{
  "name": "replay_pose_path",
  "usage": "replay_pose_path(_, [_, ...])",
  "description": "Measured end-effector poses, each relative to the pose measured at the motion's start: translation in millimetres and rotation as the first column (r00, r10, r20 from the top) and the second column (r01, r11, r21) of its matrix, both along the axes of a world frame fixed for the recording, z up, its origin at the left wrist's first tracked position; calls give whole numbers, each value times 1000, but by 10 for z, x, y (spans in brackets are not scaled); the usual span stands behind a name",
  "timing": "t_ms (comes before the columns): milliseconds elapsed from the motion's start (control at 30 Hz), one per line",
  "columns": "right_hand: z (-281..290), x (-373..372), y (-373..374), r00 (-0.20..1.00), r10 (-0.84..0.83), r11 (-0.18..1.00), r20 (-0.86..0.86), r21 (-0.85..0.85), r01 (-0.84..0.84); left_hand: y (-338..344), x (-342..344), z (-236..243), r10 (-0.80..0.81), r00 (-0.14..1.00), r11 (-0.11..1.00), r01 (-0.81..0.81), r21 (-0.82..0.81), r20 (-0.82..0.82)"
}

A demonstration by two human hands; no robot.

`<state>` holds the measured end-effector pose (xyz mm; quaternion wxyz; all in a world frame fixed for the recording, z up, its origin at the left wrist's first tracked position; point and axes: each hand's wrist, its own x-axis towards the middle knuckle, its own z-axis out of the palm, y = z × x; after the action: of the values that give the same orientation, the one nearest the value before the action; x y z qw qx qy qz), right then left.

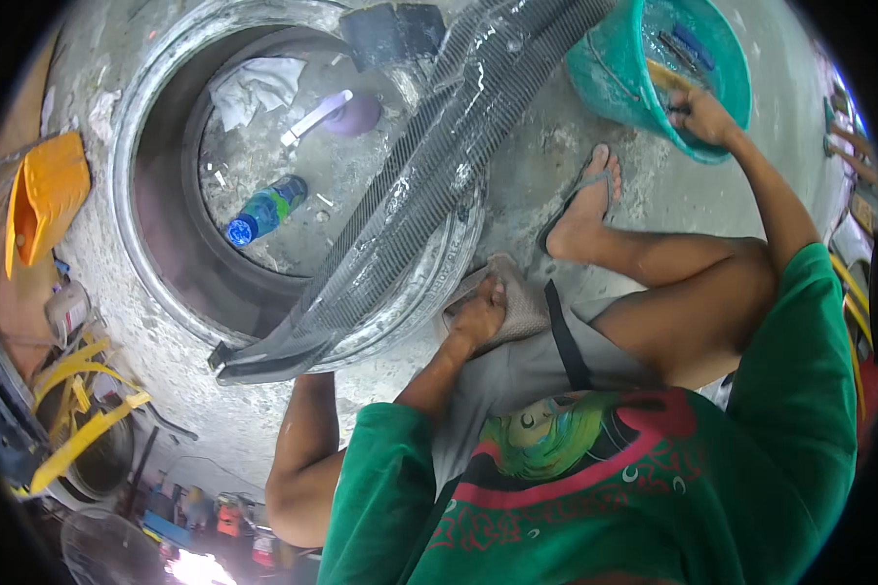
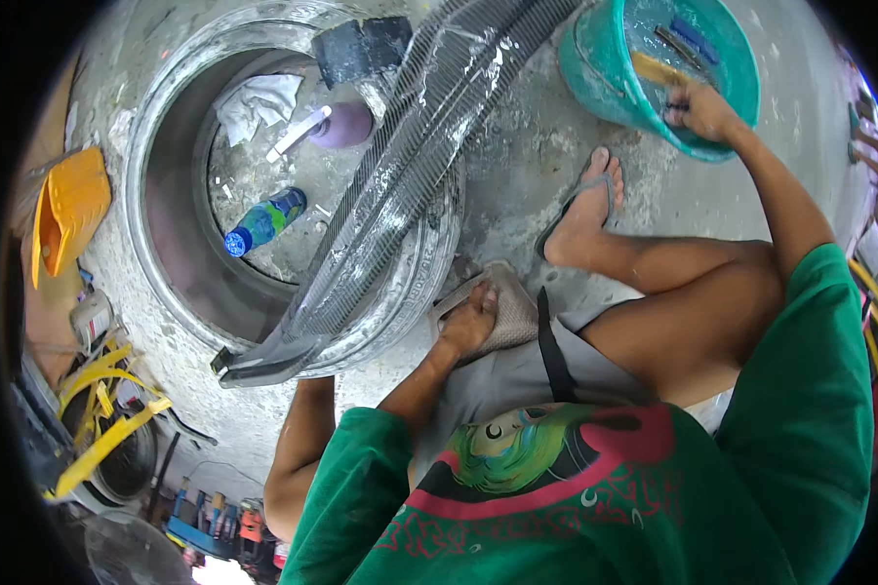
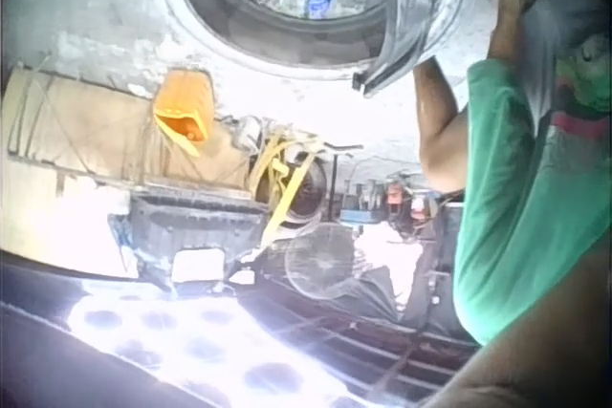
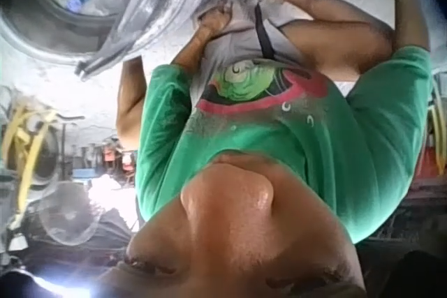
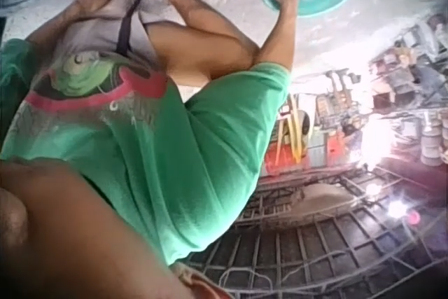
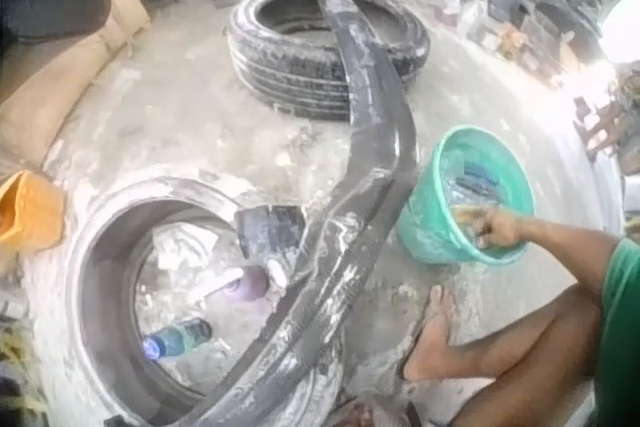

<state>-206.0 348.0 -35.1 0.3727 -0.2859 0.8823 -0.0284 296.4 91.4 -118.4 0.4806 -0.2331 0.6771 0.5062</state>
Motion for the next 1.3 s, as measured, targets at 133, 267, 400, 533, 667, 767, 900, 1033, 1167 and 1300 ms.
replay_pose_path(133, [293, 347, -90, 935, -232, 967, -268, -167, 192, -401, 151, 301, 50, 993, 997, -56, 53, 111])
replay_pose_path(267, [776, 643, -580, 768, -286, 954, -574, -244, 173, -685, 734, -27, -92, 978, 975, 50, -215, -189])
replay_pose_path(400, [1391, 1354, -1295, 740, -489, 871, -462, -303, 387, -1137, 693, 254, -218, 940, 953, 147, -267, -262])
replay_pose_path(533, [1167, 2020, -1665, 795, -212, 878, -569, -468, -101, -1307, 926, 58, -237, 910, 950, 145, -276, -340])
replay_pose_path(667, [1204, 2588, -2407, 829, -95, 872, -552, -448, -198, -1427, 1002, 92, -38, 894, 992, -22, -127, -447])
replay_pose_path(767, [1021, 2361, -2673, 764, -163, 845, -624, -488, -218, -1329, 1025, 254, -72, 917, 993, 28, -117, -393])
replay_pose_path(900, [712, 1930, -2562, 561, -465, 849, -685, -524, 64, -1556, 736, 1365, -423, 785, 904, 397, -158, -452])
replay_pose_path(1033, [412, 2761, -3206, 505, -510, 825, -697, -562, 57, -2582, 773, 2342, -212, 744, 976, 197, -96, -634])
replay_pose_path(1167, [433, 3614, -3326, 667, -306, 784, -679, -577, -228, -3184, 868, 2204, -324, 666, 850, -106, -515, -672])
replay_pose_path(1300, [477, 2811, -3226, 600, -353, 854, -718, -510, -108, -3173, 836, 1806, -622, 655, 567, -3, -824, -430])
